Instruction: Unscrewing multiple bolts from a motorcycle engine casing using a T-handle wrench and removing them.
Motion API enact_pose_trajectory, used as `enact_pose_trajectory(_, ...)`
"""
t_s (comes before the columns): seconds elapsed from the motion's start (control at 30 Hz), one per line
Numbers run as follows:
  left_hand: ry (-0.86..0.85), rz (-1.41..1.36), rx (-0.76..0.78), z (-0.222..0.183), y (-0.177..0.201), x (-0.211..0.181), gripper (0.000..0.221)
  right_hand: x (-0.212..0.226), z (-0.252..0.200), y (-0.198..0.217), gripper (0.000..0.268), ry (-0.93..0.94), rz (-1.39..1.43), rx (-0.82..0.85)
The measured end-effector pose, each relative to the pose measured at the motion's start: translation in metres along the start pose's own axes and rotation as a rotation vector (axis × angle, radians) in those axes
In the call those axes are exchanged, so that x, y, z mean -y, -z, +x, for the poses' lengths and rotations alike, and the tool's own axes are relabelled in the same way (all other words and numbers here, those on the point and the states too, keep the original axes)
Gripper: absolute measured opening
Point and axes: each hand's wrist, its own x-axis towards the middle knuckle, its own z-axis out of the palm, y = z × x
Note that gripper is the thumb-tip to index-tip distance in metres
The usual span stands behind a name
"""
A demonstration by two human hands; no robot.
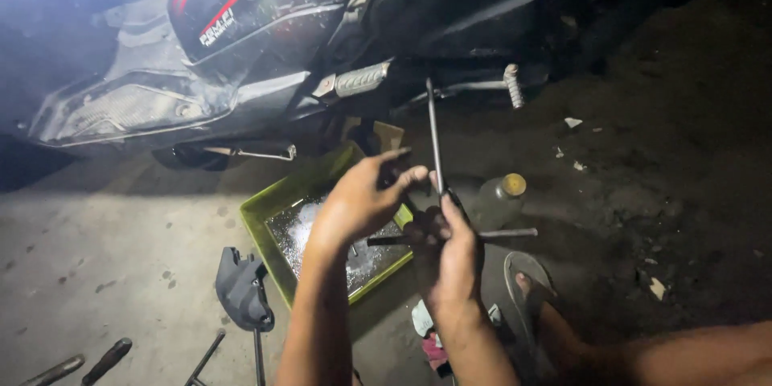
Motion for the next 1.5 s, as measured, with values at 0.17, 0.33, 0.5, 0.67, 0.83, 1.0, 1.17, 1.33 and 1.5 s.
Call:
enact_pose_trajectory(0.17, 0.181, 0.21, -0.02, -0.021, -0.023, -0.007, 0.06, 0.028, -0.027, -0.005, 0.008, -0.02, 0.152, 0.175)
enact_pose_trajectory(0.33, 0.245, 0.535, 0.134, -0.036, -0.044, -0.058, 0.061, 0.041, -0.018, 0.005, 0.033, 0.236, -0.356, 0.195)
enact_pose_trajectory(0.5, 0.025, 0.574, 0.058, -0.037, -0.07, -0.069, 0.03, 0.067, 0.001, 0.036, 0.042, 0.29, -0.222, 0.338)
enact_pose_trajectory(0.67, -0.136, 0.729, -0.08, -0.047, -0.07, -0.077, 0.024, 0.1, 0.066, 0.065, 0.058, 0.068, 0.506, 0.65)
enact_pose_trajectory(0.83, 0.227, 0.406, -0.058, -0.012, -0.107, -0.046, 0.06, 0.103, 0.044, 0.047, 0.054, 0.204, 0.362, 0.644)
enact_pose_trajectory(1.0, 0.339, 0.374, -0.238, -0.007, -0.123, -0.035, 0.072, 0.087, 0.051, 0.05, 0.047, 0.25, 0.413, 0.687)
enact_pose_trajectory(1.17, 0.428, 0.33, -0.225, -0.005, -0.132, -0.033, 0.059, 0.079, 0.075, 0.059, 0.048, 0.314, 0.47, 0.876)
enact_pose_trajectory(1.33, 0.396, 0.334, -0.217, 0.002, -0.137, -0.025, 0.058, 0.08, 0.083, 0.056, 0.047, 0.37, 0.422, 0.881)
enact_pose_trajectory(1.5, 0.416, 0.304, -0.233, 0.004, -0.142, -0.021, 0.053, 0.078, 0.095, 0.065, 0.045, 0.312, 0.345, 0.811)
